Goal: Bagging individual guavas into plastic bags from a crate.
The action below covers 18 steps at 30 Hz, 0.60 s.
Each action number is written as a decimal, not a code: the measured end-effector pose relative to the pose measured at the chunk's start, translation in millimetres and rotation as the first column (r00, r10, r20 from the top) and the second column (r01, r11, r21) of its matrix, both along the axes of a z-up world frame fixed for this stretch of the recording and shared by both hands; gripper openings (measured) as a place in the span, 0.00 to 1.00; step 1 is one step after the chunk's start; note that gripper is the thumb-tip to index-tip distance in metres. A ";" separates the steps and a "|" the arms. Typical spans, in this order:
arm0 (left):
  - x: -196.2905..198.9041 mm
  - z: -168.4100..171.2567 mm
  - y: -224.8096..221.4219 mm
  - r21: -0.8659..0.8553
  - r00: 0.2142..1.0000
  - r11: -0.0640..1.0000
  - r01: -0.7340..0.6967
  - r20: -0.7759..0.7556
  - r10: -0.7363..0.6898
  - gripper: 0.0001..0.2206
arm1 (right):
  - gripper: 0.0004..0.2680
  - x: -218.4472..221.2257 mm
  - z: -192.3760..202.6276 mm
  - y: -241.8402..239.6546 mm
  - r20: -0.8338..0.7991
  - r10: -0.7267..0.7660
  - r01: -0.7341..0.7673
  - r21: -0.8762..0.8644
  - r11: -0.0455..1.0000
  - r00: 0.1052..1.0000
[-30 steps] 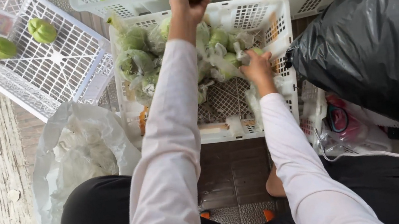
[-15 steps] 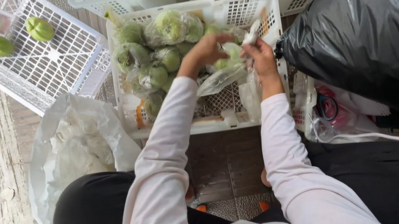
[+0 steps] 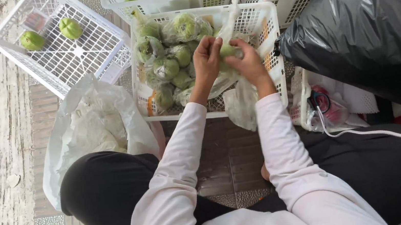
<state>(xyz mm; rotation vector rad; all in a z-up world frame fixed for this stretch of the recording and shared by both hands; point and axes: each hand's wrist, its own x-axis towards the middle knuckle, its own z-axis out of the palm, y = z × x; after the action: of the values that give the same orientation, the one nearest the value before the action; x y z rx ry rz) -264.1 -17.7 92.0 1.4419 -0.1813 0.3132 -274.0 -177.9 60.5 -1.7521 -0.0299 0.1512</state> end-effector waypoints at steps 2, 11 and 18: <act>-10.5 17.9 2.7 0.129 0.996 0.988 -0.080 -0.022 0.083 0.12 | 0.16 -0.3 -22.5 18.0 0.226 -0.095 0.143 -0.206 0.968 0.970; -39.2 29.9 -18.1 -0.198 0.994 0.974 -0.110 -0.046 0.103 0.11 | 0.09 7.1 -44.0 25.7 0.179 -0.629 0.635 0.030 0.772 0.756; -13.9 36.4 3.2 -0.173 0.974 0.959 -0.225 -0.031 0.223 0.09 | 0.09 -15.2 36.8 41.2 0.277 -0.391 0.359 0.159 0.920 0.878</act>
<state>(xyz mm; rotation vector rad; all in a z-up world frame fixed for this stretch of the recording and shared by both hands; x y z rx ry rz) -278.0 -14.6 128.4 1.2901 0.0207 0.4946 -289.1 -136.6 97.3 -1.6299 0.0787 -0.4015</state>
